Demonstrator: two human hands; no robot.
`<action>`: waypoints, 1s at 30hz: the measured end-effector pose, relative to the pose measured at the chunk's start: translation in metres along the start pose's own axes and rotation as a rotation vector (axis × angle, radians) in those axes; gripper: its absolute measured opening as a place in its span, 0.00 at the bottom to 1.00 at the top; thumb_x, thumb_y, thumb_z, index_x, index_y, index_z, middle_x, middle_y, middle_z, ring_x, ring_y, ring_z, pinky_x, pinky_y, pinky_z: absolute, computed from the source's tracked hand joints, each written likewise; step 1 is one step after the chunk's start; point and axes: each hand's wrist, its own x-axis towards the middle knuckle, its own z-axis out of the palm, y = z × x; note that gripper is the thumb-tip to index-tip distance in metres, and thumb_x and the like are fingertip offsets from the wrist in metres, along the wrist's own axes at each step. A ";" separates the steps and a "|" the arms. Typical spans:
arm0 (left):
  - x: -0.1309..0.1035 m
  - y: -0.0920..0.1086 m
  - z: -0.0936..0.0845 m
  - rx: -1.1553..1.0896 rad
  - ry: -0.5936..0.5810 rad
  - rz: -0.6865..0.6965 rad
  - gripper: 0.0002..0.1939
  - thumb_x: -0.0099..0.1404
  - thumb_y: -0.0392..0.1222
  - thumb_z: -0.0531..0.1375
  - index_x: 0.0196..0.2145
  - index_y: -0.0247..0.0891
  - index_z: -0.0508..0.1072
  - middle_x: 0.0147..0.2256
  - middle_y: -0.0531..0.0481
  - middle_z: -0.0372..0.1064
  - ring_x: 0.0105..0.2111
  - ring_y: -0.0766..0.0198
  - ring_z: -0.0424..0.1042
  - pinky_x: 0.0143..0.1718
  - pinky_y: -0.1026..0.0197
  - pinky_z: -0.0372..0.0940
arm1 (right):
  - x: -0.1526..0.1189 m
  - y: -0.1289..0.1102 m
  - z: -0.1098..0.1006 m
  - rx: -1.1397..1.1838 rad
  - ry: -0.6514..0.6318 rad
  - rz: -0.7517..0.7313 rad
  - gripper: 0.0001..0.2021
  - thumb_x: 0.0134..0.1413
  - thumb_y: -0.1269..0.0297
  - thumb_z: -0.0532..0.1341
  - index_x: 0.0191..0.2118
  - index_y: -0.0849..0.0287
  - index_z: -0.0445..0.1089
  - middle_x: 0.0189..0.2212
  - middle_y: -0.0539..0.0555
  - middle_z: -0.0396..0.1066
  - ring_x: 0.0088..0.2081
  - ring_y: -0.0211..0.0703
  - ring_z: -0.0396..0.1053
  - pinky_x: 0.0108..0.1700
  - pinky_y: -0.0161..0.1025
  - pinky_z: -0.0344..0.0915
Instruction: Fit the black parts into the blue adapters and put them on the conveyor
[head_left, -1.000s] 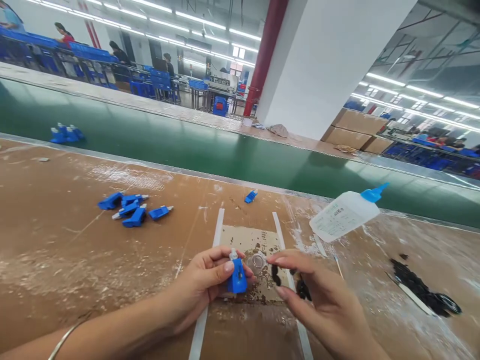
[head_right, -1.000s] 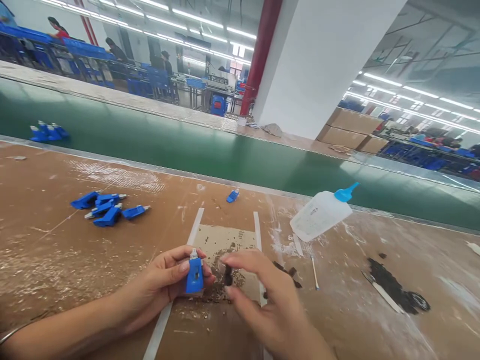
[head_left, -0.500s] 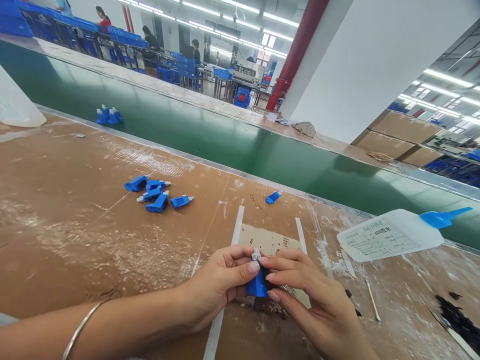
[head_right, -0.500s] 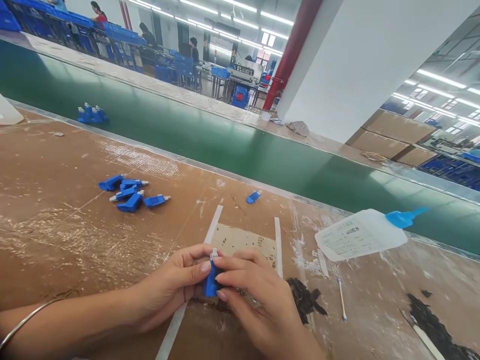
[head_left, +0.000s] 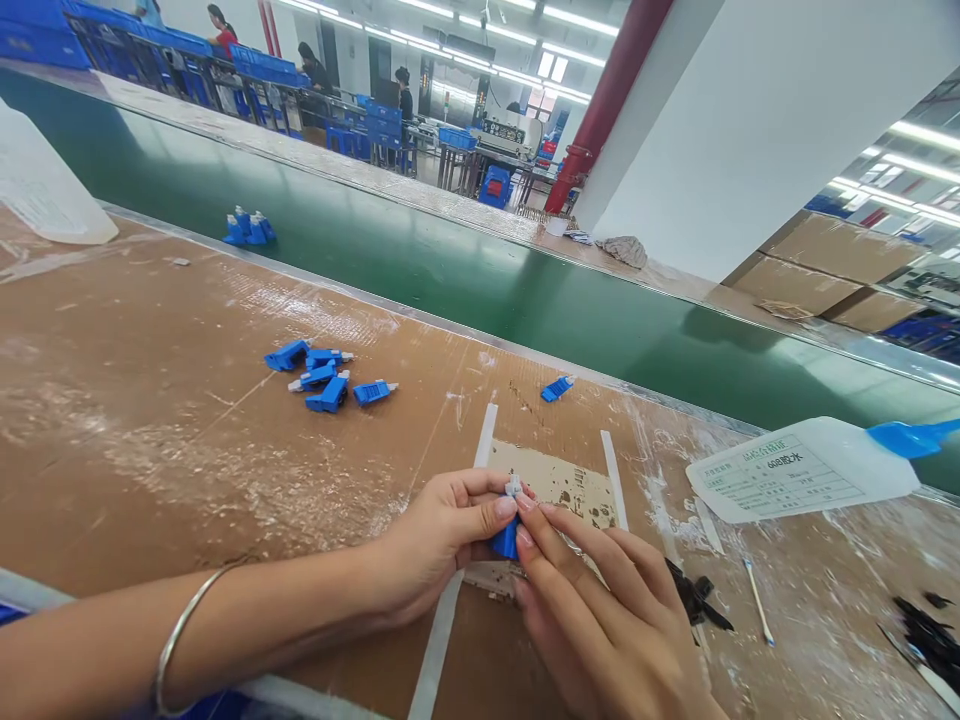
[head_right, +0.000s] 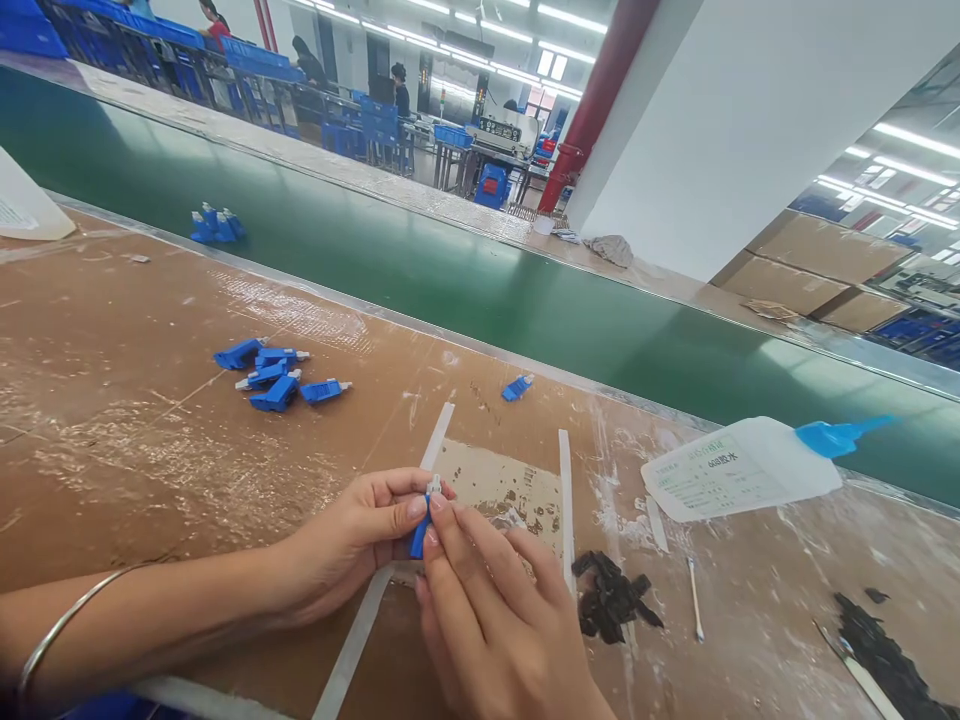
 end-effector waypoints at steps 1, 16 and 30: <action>0.000 0.001 0.000 0.007 -0.003 0.013 0.19 0.51 0.46 0.76 0.36 0.32 0.80 0.33 0.49 0.75 0.33 0.70 0.72 0.39 0.67 0.65 | 0.000 -0.002 0.002 -0.027 0.004 0.007 0.09 0.63 0.72 0.59 0.45 0.64 0.75 0.47 0.55 0.80 0.48 0.43 0.76 0.47 0.40 0.64; 0.013 0.014 -0.008 0.049 -0.027 0.095 0.22 0.63 0.50 0.67 0.47 0.28 0.75 0.33 0.44 0.74 0.31 0.63 0.71 0.40 0.59 0.63 | -0.031 0.063 -0.015 0.438 0.128 0.666 0.10 0.65 0.62 0.59 0.50 0.48 0.72 0.56 0.50 0.74 0.58 0.44 0.71 0.59 0.44 0.68; 0.020 0.017 -0.010 0.197 0.089 0.155 0.31 0.53 0.55 0.74 0.45 0.29 0.72 0.29 0.50 0.71 0.27 0.68 0.65 0.34 0.62 0.57 | -0.051 0.075 -0.006 0.435 0.149 1.172 0.19 0.52 0.42 0.63 0.43 0.48 0.77 0.44 0.50 0.80 0.50 0.52 0.75 0.55 0.47 0.72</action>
